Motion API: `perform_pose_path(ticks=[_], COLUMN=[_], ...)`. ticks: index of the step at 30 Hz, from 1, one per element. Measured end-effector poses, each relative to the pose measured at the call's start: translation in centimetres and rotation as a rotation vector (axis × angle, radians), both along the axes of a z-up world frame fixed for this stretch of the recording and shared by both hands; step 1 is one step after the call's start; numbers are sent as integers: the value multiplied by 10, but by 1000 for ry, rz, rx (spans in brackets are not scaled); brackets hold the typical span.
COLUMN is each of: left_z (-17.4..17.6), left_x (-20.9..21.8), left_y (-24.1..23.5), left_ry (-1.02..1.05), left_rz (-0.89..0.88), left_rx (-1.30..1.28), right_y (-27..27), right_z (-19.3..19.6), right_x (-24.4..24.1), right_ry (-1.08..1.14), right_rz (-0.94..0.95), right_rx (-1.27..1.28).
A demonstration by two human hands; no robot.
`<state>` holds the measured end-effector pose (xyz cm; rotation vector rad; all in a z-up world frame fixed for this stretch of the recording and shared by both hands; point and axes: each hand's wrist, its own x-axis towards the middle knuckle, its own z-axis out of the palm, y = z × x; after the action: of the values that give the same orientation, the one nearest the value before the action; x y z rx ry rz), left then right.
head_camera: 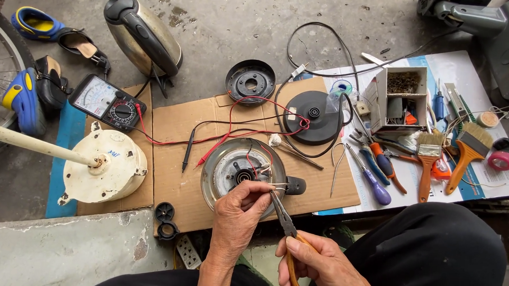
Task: The person sits on the floor and works on the internal wiring of a disassembled electric kettle base. They use a multimeter to test connections and pliers to strip and adjust wires on the heating element.
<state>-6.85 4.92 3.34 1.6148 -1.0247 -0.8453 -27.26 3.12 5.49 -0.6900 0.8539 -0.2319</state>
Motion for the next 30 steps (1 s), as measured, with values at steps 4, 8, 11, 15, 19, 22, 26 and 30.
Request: perform_pose_path(ticks=[4,8,11,15,19,22,26,30], left_z=[1,7,8,6,4,1,2,5], left_x=[-1,-1,-1,0,0,1,1,0], left_y=[0,-1,0,0,0,1,2,2], left_ry=[-9,29,31,48,34,30,14,20], left_rz=[1,11,-8,2,-14,-21,-45,-43], left_rx=[-25,14,-18,21,-33,-38,-98,-92], right_y=[2,2,2,1,2,2,3,5], right_z=[-5,-4,-9,-12,-13,-15,-15,-22], right_x=[-1,-1,0,-1,-2,-2,-2,-2], right_ry=[-49,-55,-96,-80,-65,-55,-56,-79], right_rz=[-29,-51,-57,-52,-74,-79,-90,-78], right_rx=[43,101,108,121,146,171,194,166])
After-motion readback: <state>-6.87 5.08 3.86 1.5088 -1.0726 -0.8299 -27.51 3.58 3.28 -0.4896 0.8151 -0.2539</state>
